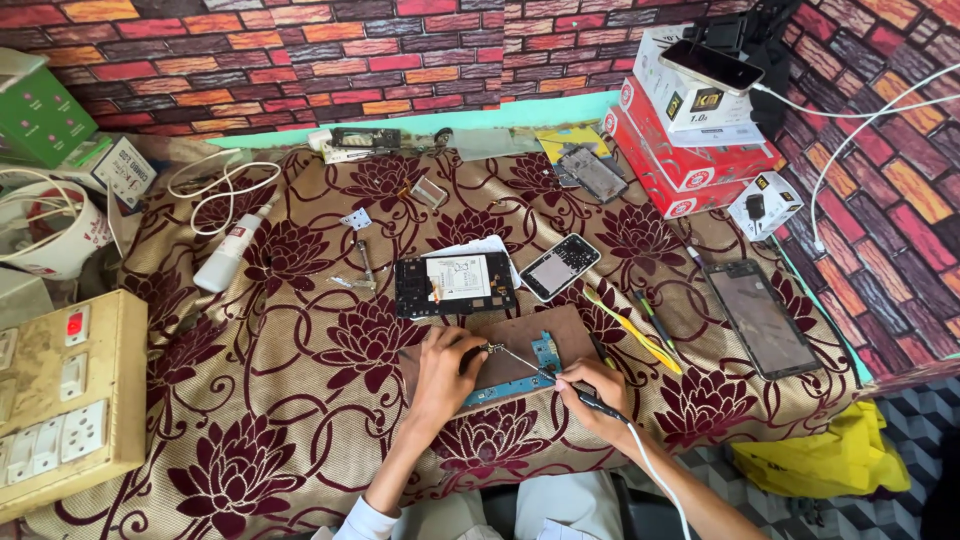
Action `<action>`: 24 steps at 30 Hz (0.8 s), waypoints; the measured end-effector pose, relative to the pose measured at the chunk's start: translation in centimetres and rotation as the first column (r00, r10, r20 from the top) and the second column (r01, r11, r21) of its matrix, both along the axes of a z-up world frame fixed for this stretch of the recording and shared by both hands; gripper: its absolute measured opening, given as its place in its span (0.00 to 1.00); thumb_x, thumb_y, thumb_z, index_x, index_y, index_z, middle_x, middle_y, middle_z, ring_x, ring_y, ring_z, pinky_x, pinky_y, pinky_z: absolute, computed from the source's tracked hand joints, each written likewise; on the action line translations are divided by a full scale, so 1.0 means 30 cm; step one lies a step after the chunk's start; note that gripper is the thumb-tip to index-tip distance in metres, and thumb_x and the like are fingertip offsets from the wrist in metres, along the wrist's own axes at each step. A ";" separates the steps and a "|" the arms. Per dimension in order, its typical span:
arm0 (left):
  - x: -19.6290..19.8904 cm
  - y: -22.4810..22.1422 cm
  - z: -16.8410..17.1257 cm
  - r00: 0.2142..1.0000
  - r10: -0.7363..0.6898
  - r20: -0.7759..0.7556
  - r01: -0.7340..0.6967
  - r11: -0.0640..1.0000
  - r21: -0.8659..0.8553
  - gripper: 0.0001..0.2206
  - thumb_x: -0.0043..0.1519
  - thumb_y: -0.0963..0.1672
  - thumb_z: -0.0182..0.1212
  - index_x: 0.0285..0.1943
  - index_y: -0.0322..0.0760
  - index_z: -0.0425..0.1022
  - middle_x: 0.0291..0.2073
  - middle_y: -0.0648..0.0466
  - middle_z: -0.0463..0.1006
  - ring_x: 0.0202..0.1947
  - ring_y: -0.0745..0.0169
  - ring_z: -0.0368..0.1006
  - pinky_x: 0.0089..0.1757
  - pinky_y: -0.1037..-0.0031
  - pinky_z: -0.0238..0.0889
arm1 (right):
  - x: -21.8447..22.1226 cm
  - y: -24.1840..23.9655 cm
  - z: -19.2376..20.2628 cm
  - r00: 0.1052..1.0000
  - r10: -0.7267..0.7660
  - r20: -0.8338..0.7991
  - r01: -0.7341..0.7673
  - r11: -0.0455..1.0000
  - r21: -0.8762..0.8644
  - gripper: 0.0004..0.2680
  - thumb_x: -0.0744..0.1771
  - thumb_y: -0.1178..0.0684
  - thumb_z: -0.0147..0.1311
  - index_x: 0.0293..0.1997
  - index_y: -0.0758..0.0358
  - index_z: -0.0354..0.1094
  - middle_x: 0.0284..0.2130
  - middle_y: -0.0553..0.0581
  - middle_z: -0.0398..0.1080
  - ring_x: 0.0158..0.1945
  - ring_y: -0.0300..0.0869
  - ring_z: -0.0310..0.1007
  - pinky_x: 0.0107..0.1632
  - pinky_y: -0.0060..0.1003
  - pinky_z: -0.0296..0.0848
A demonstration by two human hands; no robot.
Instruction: The person disassembles a smartphone, removes the battery, and uses a screwdriver and a yellow plastic pry tool to manipulate internal components on a workbench. They then place the phone aside and begin working on a separate blue circuit board, using the screwdriver to adjust small parts.
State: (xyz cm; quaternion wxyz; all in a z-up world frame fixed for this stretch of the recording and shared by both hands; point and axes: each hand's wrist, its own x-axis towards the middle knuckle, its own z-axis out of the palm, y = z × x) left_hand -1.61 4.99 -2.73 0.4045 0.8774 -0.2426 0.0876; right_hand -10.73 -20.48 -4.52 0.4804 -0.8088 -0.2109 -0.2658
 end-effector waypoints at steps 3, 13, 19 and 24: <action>-0.003 0.001 0.007 1.000 -0.006 0.010 0.006 1.000 -0.008 0.09 0.55 0.40 0.70 0.44 0.36 0.84 0.42 0.50 0.81 0.47 0.52 0.71 0.51 0.58 0.63 | 0.003 -0.002 -0.008 0.999 0.031 0.014 -0.031 1.000 -0.002 0.03 0.65 0.62 0.59 0.32 0.68 0.70 0.27 0.56 0.75 0.28 0.36 0.76 0.28 0.27 0.70; -0.010 -0.001 0.027 1.000 -0.013 -0.004 0.013 0.999 -0.031 0.09 0.55 0.39 0.69 0.44 0.37 0.85 0.40 0.51 0.81 0.47 0.52 0.71 0.51 0.58 0.62 | 0.022 -0.027 -0.086 0.995 0.025 0.092 -0.017 0.996 -0.088 0.03 0.63 0.63 0.60 0.31 0.66 0.68 0.26 0.57 0.75 0.27 0.37 0.75 0.29 0.30 0.72; -0.013 -0.004 0.031 1.000 -0.011 0.000 0.011 0.999 -0.045 0.09 0.56 0.39 0.68 0.44 0.36 0.84 0.40 0.50 0.81 0.47 0.52 0.71 0.50 0.60 0.63 | 0.029 -0.040 -0.117 0.997 0.030 0.077 -0.023 0.996 -0.082 0.03 0.63 0.62 0.59 0.30 0.66 0.68 0.26 0.57 0.75 0.27 0.37 0.74 0.29 0.30 0.71; -0.010 -0.006 0.018 1.000 -0.007 0.005 0.007 0.999 -0.043 0.08 0.55 0.39 0.68 0.43 0.36 0.84 0.40 0.51 0.82 0.47 0.53 0.71 0.51 0.60 0.62 | 0.033 -0.050 -0.147 0.997 0.024 0.070 -0.021 0.998 -0.051 0.03 0.63 0.62 0.58 0.29 0.66 0.68 0.24 0.58 0.74 0.25 0.37 0.73 0.27 0.30 0.70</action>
